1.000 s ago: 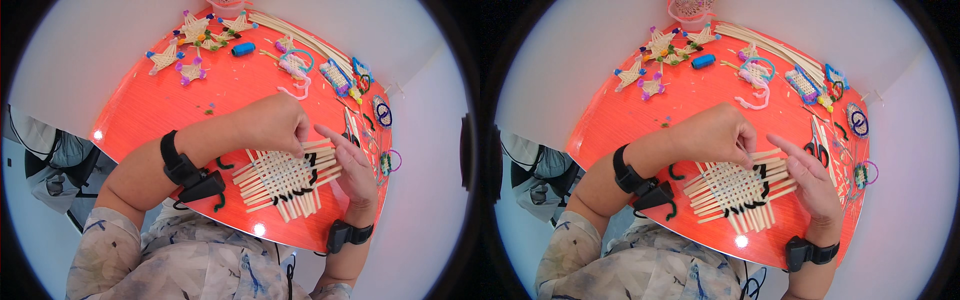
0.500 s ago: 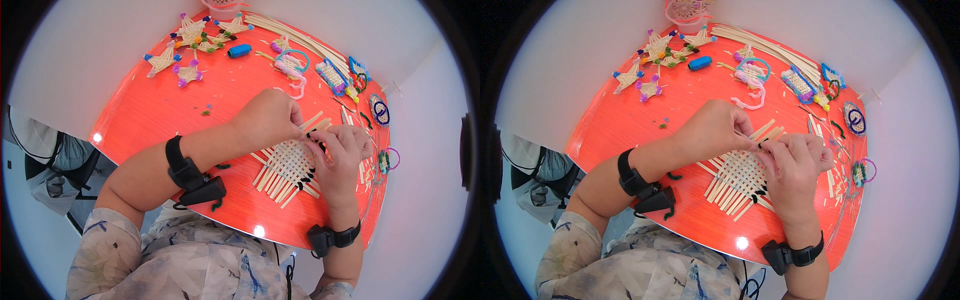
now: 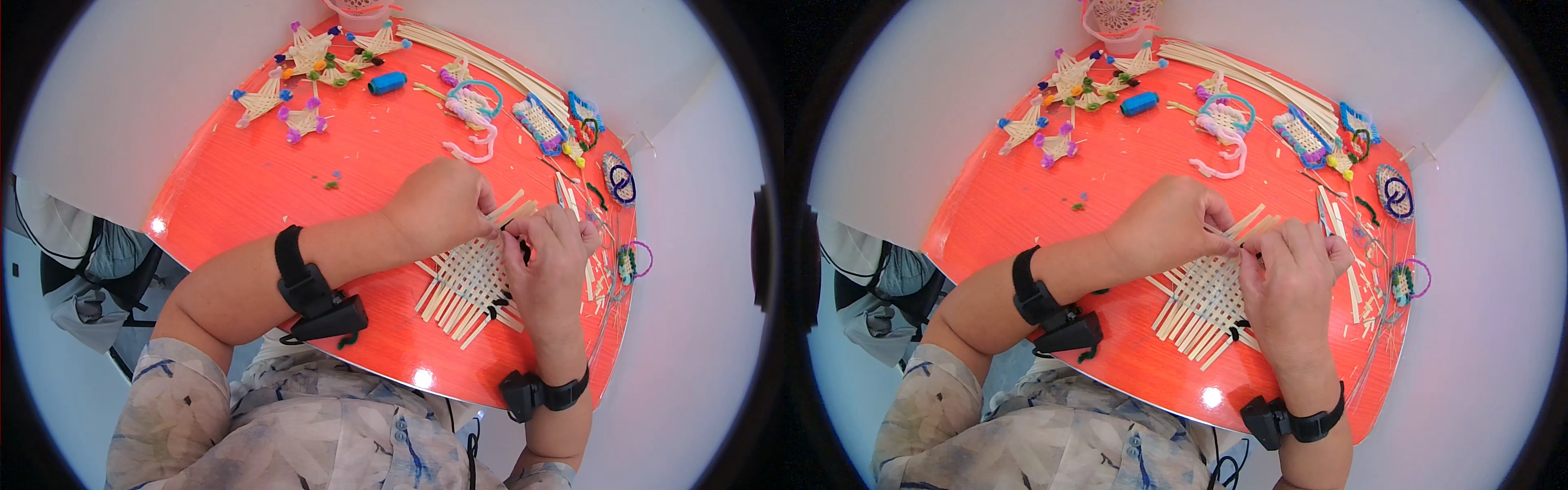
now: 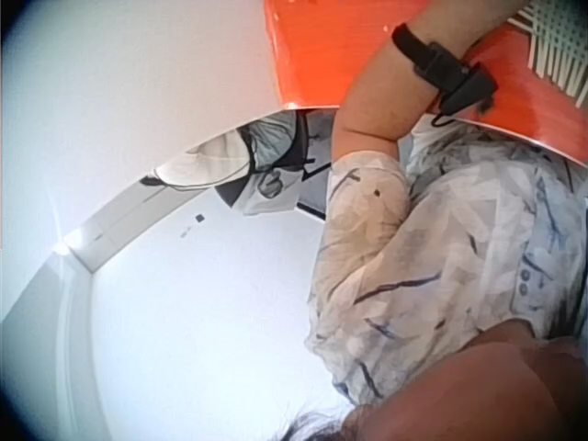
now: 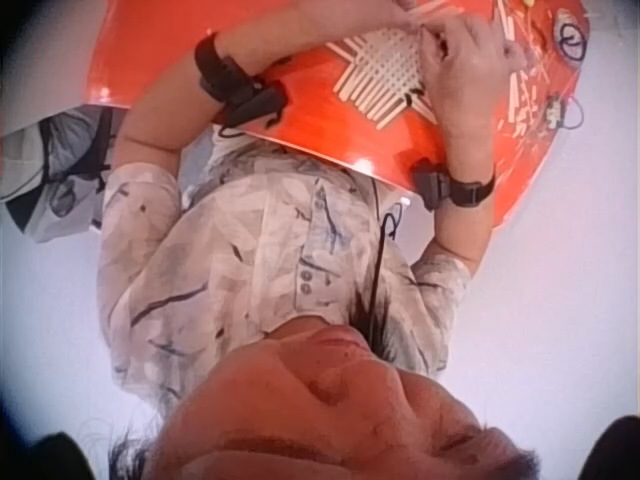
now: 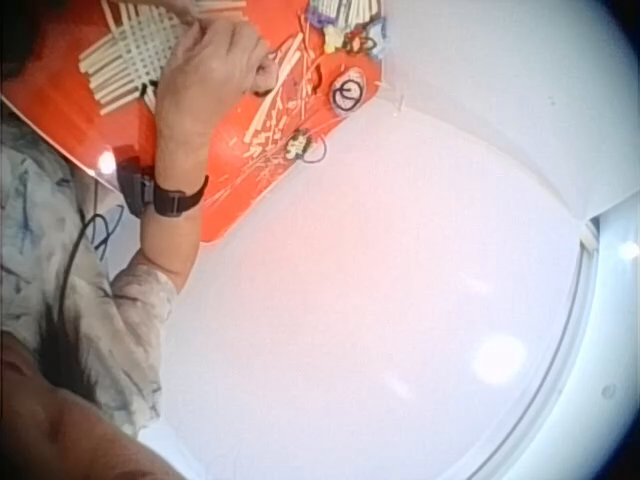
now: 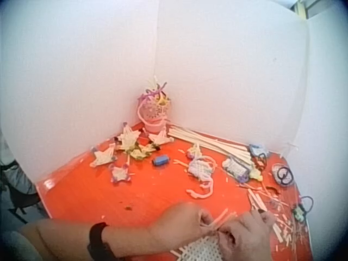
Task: Weaving yarn through a structure of wooden sticks to create a star-shaped ornament on a red table.
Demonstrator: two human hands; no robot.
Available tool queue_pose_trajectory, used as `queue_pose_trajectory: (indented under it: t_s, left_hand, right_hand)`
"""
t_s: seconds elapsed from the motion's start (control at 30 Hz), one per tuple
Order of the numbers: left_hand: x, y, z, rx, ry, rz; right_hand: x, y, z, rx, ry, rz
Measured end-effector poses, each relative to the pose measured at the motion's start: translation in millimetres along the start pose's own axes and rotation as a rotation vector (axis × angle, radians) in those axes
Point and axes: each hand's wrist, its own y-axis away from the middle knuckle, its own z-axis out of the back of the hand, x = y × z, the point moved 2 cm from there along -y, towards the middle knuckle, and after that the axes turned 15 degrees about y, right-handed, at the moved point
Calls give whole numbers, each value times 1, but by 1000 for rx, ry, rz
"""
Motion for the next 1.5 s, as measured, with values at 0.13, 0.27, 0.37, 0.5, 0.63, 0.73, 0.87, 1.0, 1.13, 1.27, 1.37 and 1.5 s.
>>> queue_pose_trajectory:
  t_s: [0.13, 0.27, 0.37, 0.5, 0.63, 0.73, 0.87, 1.0, 1.13, 1.27, 1.37, 1.5]
  left_hand:
    - [-8, 3, 5, 19, -30, -24]
    - [-17, 6, 6, -20, -47, -54]
    - [-18, 8, 8, -51, -32, -85]
    - [-18, 10, 10, -78, -50, -168]
    - [-19, 9, 14, -115, -41, -159]
    - [-20, 11, 15, -114, -25, -166]
    - [-16, 7, 13, -116, -13, -167]
    - [-14, 7, 12, -121, -33, -198]
    - [-15, 4, 8, -124, -106, -193]
    - [-9, 1, 13, -82, 102, -86]
    - [-9, 1, 17, -26, 212, -13]
    - [-5, -1, 20, 9, 245, 28]
  right_hand:
    - [2, 0, 3, -4, -49, 12]
    - [6, 0, 12, -27, -4, 47]
    - [8, -2, 15, -36, -14, 82]
    - [10, -3, 14, -69, -44, 109]
    - [13, -1, 11, -62, 4, 131]
    - [14, 0, 11, -121, 9, 140]
    - [17, 1, 8, -102, 33, 154]
    - [17, 2, 6, -97, 26, 152]
    - [8, 0, 9, -101, -40, 79]
    - [-4, 5, 11, -44, -131, -56]
    - [-19, 6, 12, -39, -406, -332]
    - [-36, 3, 7, -2, -681, -535]
